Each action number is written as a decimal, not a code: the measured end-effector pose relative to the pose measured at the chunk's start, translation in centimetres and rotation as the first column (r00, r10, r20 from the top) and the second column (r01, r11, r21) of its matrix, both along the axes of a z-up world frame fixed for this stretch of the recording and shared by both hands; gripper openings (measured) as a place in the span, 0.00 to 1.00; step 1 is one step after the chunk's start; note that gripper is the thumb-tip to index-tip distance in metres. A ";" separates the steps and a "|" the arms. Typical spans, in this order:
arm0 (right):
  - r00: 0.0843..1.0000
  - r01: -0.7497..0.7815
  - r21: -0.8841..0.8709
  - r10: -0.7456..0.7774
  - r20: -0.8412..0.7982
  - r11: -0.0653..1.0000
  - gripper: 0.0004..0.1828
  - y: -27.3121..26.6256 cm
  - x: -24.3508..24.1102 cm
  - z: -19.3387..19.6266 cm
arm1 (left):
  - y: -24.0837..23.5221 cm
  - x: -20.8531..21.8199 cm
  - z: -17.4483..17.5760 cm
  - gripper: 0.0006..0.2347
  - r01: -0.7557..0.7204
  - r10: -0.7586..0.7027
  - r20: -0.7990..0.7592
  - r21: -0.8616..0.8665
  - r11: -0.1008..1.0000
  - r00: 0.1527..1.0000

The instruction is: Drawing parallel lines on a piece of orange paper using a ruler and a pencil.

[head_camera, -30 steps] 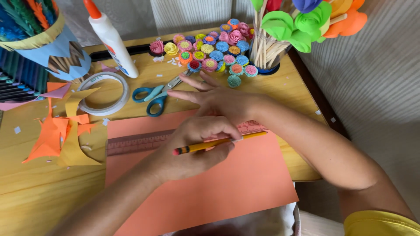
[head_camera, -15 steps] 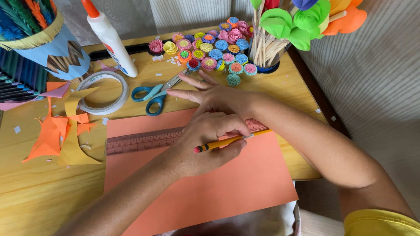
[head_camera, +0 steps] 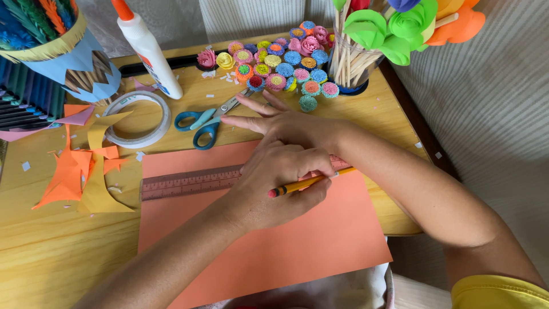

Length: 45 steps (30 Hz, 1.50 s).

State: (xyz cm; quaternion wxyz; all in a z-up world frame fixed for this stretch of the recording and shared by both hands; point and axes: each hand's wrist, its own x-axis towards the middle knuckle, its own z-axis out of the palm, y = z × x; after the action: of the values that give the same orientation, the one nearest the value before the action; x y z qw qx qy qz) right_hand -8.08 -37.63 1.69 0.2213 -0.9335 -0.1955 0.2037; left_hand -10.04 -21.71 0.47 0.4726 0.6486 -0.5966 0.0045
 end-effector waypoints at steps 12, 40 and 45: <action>0.888 -0.296 -0.226 0.354 0.292 0.928 0.56 -1.0 2.0 -3.7 | 4.0 1.5 2.4 0.05 -0.023 0.047 -0.164 0.150 0.988 0.985; 0.844 -0.412 -0.007 0.384 0.376 0.911 0.19 -1.0 1.2 -2.0 | 21.6 5.9 10.4 0.05 -0.459 0.777 -0.099 0.757 0.464 0.622; 0.849 -0.403 -0.006 0.376 0.371 0.915 0.18 -0.9 1.2 -2.0 | 22.4 6.0 10.6 0.03 -0.460 0.795 -0.149 0.747 0.481 0.589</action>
State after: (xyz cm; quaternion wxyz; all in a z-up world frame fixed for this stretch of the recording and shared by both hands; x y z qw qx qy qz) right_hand -6.89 -38.55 -0.31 0.1685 -0.8872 -0.4254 0.0604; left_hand -3.99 0.70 11.06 0.3152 0.9230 -0.1299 -0.1787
